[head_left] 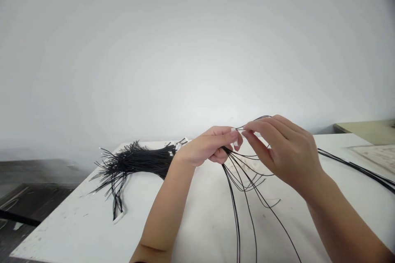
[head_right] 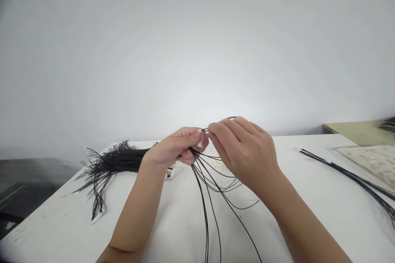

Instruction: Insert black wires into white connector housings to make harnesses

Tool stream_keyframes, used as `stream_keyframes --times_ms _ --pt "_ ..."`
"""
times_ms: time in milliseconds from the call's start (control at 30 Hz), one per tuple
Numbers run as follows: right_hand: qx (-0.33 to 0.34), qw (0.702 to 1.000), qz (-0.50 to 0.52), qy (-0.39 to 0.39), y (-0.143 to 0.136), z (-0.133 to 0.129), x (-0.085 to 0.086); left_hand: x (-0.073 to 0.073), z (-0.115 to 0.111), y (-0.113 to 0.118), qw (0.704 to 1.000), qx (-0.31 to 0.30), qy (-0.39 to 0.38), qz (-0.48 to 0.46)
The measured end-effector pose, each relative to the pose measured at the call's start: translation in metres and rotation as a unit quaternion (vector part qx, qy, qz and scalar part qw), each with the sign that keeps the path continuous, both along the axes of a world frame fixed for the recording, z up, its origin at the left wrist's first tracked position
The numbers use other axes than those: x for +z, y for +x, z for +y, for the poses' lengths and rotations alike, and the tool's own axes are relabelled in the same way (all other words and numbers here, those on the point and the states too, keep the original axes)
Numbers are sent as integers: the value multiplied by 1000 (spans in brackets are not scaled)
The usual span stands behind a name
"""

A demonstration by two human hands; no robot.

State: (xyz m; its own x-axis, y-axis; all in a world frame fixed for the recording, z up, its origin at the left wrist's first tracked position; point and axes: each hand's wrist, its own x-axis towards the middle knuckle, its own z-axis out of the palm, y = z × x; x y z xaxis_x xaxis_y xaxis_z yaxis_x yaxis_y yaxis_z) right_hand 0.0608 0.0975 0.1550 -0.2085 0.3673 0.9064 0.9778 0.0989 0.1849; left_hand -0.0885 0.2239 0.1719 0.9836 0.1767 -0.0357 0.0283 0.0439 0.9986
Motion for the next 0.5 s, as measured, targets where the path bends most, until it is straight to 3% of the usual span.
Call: stream_keyframes --times_ms 200,267,367,500 --pt "10 997 28 77 1 -14 7 5 -4 -1 997 78 -4 -28" --pt "70 994 81 30 -2 -22 9 5 -3 -1 994 101 -7 -42" --pt "145 972 136 -122 -4 -30 9 4 -1 0 991 124 -8 -53" --pt "130 967 118 -187 1 -27 5 2 -1 -1 989 135 -13 -63"
